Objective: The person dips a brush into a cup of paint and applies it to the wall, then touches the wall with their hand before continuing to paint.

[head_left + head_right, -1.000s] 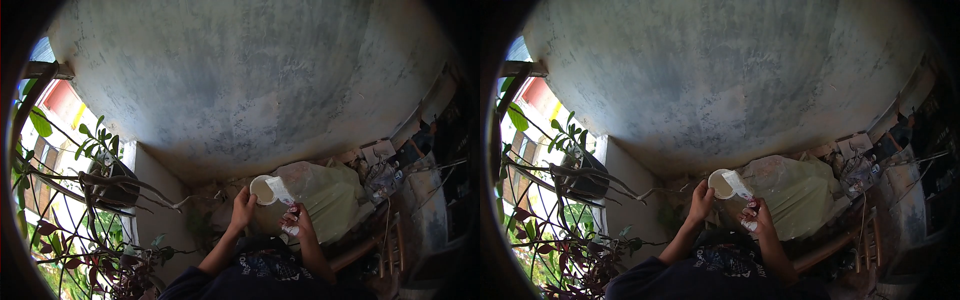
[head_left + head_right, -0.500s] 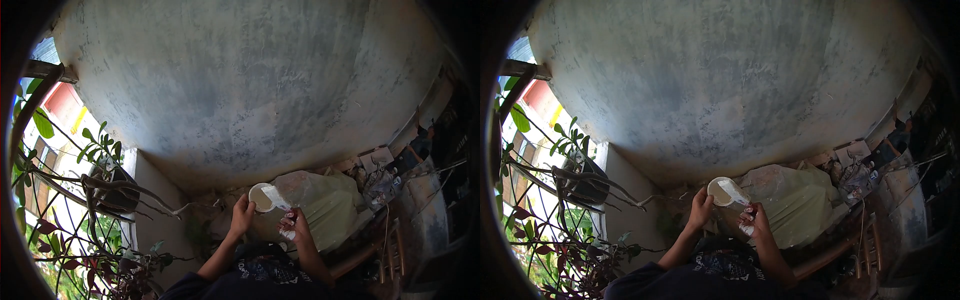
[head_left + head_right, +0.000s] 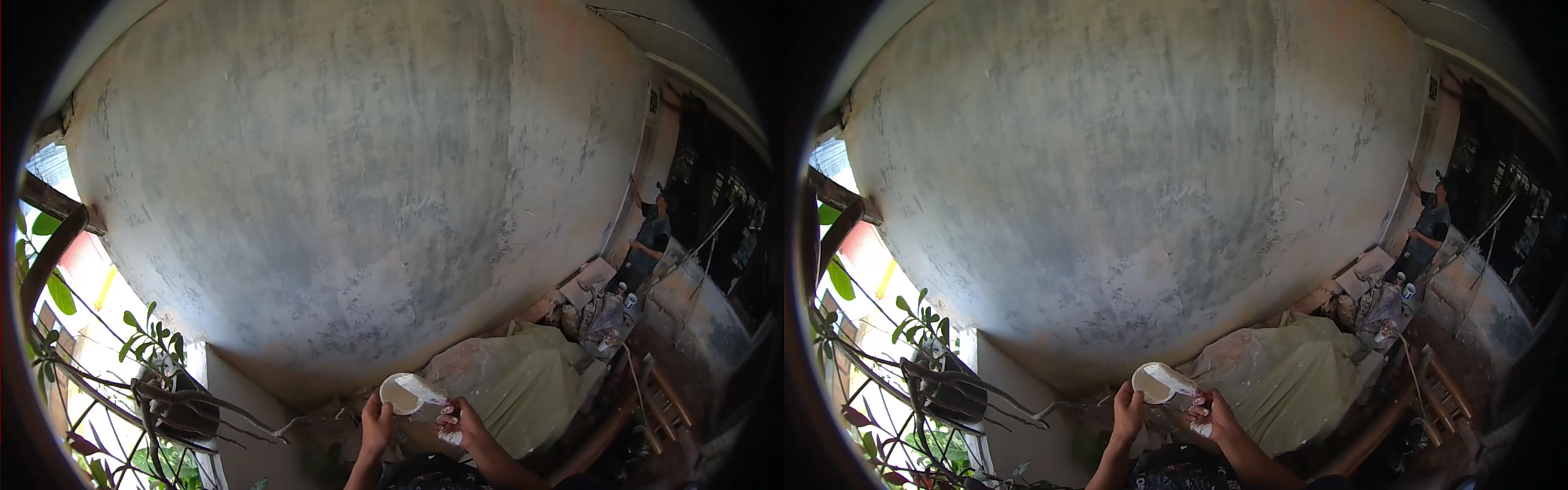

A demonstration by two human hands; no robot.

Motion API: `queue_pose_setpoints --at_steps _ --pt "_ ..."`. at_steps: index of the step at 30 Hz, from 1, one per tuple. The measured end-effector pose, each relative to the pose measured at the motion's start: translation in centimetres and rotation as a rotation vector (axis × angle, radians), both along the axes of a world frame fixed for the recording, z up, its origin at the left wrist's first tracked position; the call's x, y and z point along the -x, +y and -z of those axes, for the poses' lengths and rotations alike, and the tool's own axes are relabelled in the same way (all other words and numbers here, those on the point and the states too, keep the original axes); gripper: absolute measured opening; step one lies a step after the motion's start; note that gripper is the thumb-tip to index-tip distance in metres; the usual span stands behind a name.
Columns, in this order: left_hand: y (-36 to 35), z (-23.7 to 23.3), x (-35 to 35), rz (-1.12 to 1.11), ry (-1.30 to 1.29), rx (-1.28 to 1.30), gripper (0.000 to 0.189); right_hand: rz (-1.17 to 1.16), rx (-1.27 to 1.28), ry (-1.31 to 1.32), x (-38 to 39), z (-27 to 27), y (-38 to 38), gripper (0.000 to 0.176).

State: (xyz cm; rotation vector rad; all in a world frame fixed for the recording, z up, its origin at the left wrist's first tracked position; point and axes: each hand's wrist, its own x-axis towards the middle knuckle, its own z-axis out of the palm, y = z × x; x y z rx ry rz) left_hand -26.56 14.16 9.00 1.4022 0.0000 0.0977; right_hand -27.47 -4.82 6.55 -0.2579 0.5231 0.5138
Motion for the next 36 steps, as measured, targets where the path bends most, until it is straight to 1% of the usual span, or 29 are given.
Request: queue_pose_setpoints --at_steps 2,3,4,6,8,10,11,12,14,15,16,17,18,19,20,21,22,23,24,26,29,31,33,35,36 --pt "0.1 -0.1 0.2 -0.013 0.037 -0.074 0.022 0.015 -0.065 0.043 0.0 0.2 0.0 0.016" --pt "0.2 0.1 0.1 -0.018 0.015 -0.120 0.023 0.016 -0.067 0.032 0.1 0.0 0.1 0.016" --pt "0.2 0.1 0.1 -0.019 0.001 -0.121 0.023 0.018 -0.059 0.026 0.2 -0.3 0.2 0.016" --pt "0.1 0.0 0.0 -0.007 0.059 -0.049 0.022 0.017 -0.053 0.006 0.0 -0.2 0.3 0.016" --pt "0.2 0.6 -0.2 -0.013 0.043 -0.085 0.021 -0.007 -0.114 -0.015 -0.1 0.8 0.3 0.008" --pt "0.5 2.3 -0.6 -0.035 -0.004 -0.118 0.021 -0.016 -0.124 -0.062 -0.5 1.6 0.4 0.009" --pt "0.7 2.8 -0.7 -0.035 0.015 -0.112 0.019 -0.016 -0.140 -0.049 -0.5 1.6 0.4 0.009" --pt "0.7 2.8 -0.7 -0.043 -0.002 -0.111 0.019 -0.017 -0.156 -0.034 -0.4 1.6 0.4 0.009" --pt "0.6 2.9 -0.9 -0.091 -0.004 -0.150 0.014 -0.034 -0.117 -0.089 -0.9 2.5 0.3 0.011" --pt "0.7 3.9 -1.3 -0.095 0.002 -0.133 0.017 -0.040 -0.047 -0.071 -1.0 3.4 0.3 0.011" --pt "0.8 4.3 -1.4 -0.103 -0.012 -0.130 0.017 -0.044 0.022 -0.052 -1.2 2.2 0.6 0.012" --pt "0.9 4.5 -1.4 -0.091 -0.008 -0.137 0.018 -0.111 0.025 0.031 -0.9 0.9 0.5 0.026" --pt "0.9 4.3 -1.5 -0.079 -0.005 -0.145 0.018 -0.118 0.029 0.015 -0.8 0.7 0.5 0.026" --pt "0.4 2.3 -0.5 -0.138 0.062 -0.241 0.038 -0.089 0.061 -0.035 -0.8 0.8 0.4 0.024" --pt "0.3 1.7 -0.2 -0.148 0.050 -0.239 0.038 -0.061 0.092 -0.082 -0.8 0.8 0.5 0.023" --pt "0.2 1.2 -0.1 -0.142 0.020 -0.229 0.038 -0.035 0.137 -0.025 -0.7 -0.8 0.7 0.023" --pt "0.1 1.0 -0.2 -0.136 -0.009 -0.217 0.038 -0.042 0.140 -0.035 -0.7 -0.9 0.6 0.023" --pt "0.4 2.8 -0.9 -0.141 -0.011 -0.209 0.035 -0.035 0.078 -0.043 -0.8 -0.8 0.5 0.023" --pt "0.5 3.2 -1.2 -0.153 -0.020 -0.205 0.035 -0.030 0.015 -0.050 -1.0 -0.7 0.5 0.023" --pt "0.8 3.8 -1.6 -0.078 -0.066 -0.184 0.033 -0.030 0.042 -0.065 -1.3 -0.3 0.7 0.024" --pt "1.0 4.9 -2.0 -0.077 -0.046 -0.198 0.030 -0.032 0.054 -0.038 -1.2 0.0 0.9 0.026" --pt "0.9 4.8 -2.0 -0.128 -0.055 -0.237 0.030 -0.044 0.040 -0.017 -1.3 -0.1 0.9 0.027" --pt "1.2 5.8 -2.3 -0.178 -0.058 -0.279 0.029 -0.091 0.075 -0.099 -1.1 -0.2 1.0 0.028" --pt "1.8 8.1 -3.4 -0.086 -0.041 -0.216 0.030 -0.105 0.060 -0.114 -1.0 0.0 0.9 0.029" --pt "1.6 7.1 -2.9 -0.085 -0.039 -0.217 0.030 -0.117 0.046 -0.132 -1.1 0.1 0.9 0.029"
